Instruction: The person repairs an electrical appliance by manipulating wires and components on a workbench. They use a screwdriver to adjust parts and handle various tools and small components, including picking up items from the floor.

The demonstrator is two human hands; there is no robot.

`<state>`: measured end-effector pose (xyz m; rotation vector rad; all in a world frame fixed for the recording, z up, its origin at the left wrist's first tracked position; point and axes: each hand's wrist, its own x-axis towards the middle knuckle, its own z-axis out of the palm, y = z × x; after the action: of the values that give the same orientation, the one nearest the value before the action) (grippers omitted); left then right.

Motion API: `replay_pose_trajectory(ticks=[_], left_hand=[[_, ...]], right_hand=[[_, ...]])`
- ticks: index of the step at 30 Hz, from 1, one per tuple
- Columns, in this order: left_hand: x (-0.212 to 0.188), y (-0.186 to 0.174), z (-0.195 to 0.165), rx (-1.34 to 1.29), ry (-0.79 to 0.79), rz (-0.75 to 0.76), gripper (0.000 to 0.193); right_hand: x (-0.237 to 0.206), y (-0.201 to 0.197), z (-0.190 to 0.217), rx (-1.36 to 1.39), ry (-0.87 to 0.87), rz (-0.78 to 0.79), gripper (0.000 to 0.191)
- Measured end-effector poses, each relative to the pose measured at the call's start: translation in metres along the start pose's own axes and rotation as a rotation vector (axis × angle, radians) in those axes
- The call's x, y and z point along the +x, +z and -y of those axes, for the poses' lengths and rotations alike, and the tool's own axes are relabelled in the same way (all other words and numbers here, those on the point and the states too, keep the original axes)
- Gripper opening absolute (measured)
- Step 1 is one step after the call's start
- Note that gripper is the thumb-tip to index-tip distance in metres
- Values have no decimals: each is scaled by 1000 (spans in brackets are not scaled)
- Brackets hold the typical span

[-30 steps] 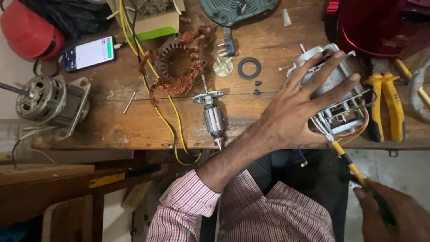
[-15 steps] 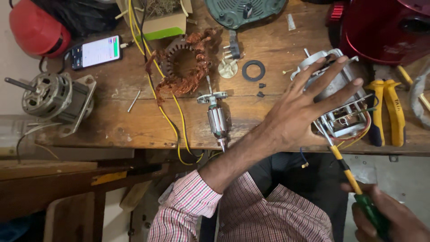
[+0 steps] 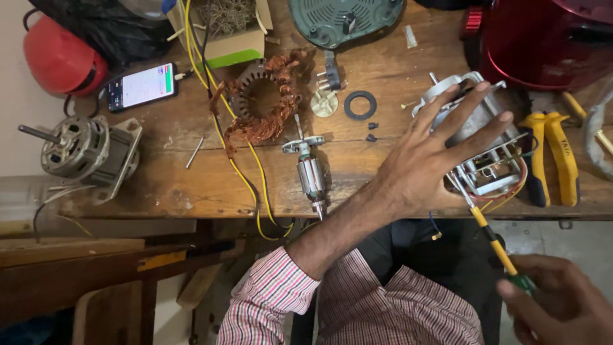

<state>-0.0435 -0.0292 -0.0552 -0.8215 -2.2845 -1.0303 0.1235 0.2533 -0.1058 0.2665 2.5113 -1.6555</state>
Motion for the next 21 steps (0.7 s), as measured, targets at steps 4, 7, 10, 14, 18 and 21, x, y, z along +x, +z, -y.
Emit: replay_pose_trajectory(ticks=[4, 7, 10, 14, 18, 21], left_hand=[[2, 2, -1, 4, 4, -15, 123], [-1, 0, -1, -27, -6, -1, 118], [-4, 0, 1, -56, -3, 1, 116], [-8, 8, 7, 33, -8, 4, 119], [-9, 15, 10, 204, -41, 85, 112], [-5, 14, 9, 23, 29, -28, 130]], right_hand=[[-18, 15, 0, -518, -373, -197, 33], [-7, 18, 18, -96, 143, -62, 32], [18, 3, 35, 230, 310, 184, 42], [12, 12, 31, -84, -214, 30, 36], [-5, 17, 18, -39, 341, -63, 45], [-7, 22, 28, -155, 270, -110, 42]])
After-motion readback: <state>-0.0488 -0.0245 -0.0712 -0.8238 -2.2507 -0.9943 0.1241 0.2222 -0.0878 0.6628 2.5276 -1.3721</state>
